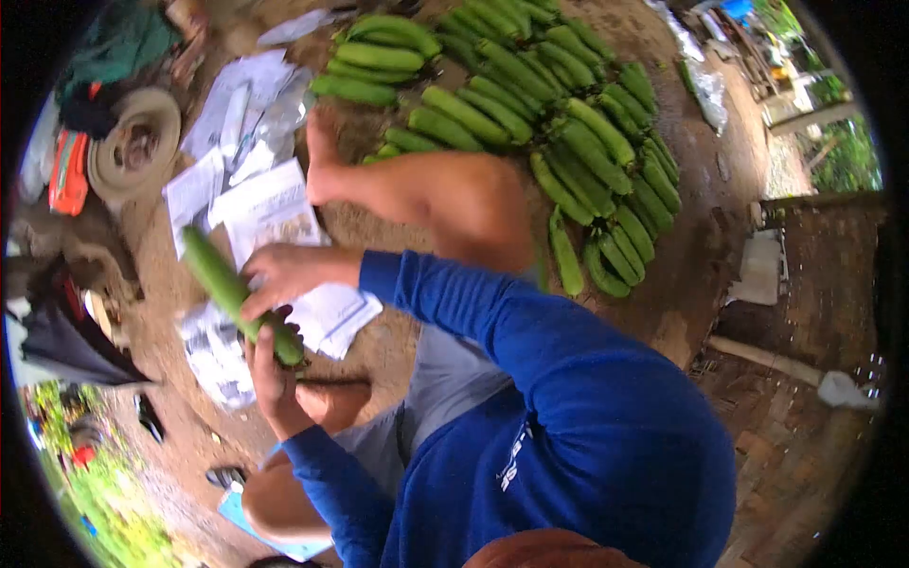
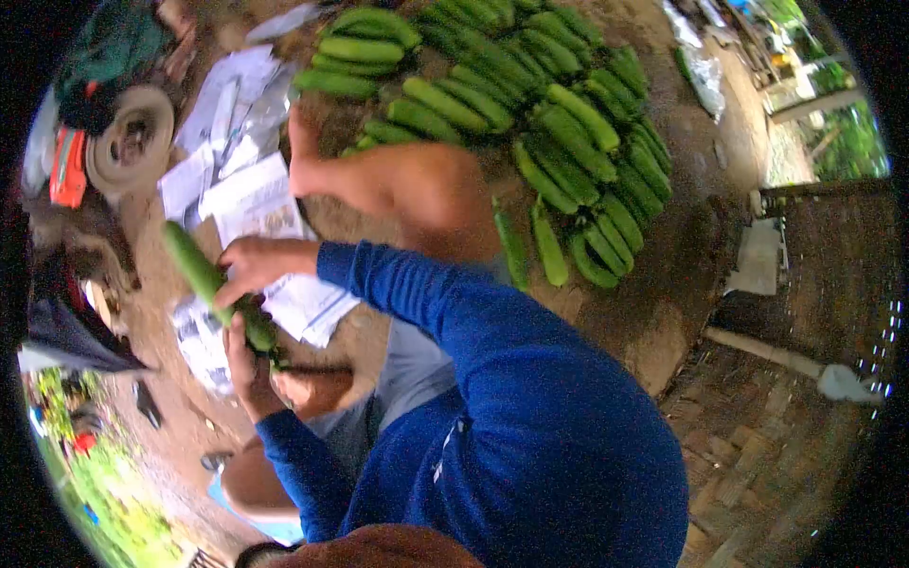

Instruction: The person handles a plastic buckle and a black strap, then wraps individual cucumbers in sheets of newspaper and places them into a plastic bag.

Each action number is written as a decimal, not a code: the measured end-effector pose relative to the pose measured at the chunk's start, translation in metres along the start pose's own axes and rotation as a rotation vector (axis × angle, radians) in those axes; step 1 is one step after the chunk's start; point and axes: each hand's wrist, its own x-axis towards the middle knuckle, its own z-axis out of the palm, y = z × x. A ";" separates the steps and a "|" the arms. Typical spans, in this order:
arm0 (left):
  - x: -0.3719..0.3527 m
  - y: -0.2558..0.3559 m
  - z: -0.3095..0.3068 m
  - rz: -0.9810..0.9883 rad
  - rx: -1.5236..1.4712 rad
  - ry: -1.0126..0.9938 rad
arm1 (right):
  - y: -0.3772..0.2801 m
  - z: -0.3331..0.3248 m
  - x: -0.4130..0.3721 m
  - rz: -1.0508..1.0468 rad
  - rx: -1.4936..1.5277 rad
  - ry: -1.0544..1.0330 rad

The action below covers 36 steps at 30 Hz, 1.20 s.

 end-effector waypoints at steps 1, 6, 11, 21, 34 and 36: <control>0.000 -0.006 -0.009 -0.061 0.131 0.049 | 0.015 -0.002 -0.007 0.107 0.089 -0.042; 0.005 -0.047 -0.030 -0.122 0.451 0.247 | 0.140 -0.014 -0.048 0.345 -0.426 0.068; 0.018 -0.094 -0.063 -0.084 0.411 0.362 | 0.181 0.043 -0.064 0.220 -0.786 -0.299; 0.021 -0.122 -0.073 -0.072 0.369 0.548 | 0.209 0.134 -0.100 -0.070 -1.240 -0.470; 0.025 -0.177 -0.070 -0.103 0.398 0.568 | 0.210 0.098 -0.001 0.254 -0.743 -0.166; 0.025 -0.173 -0.066 -0.171 0.384 0.590 | 0.220 0.099 0.028 0.203 -0.875 -0.077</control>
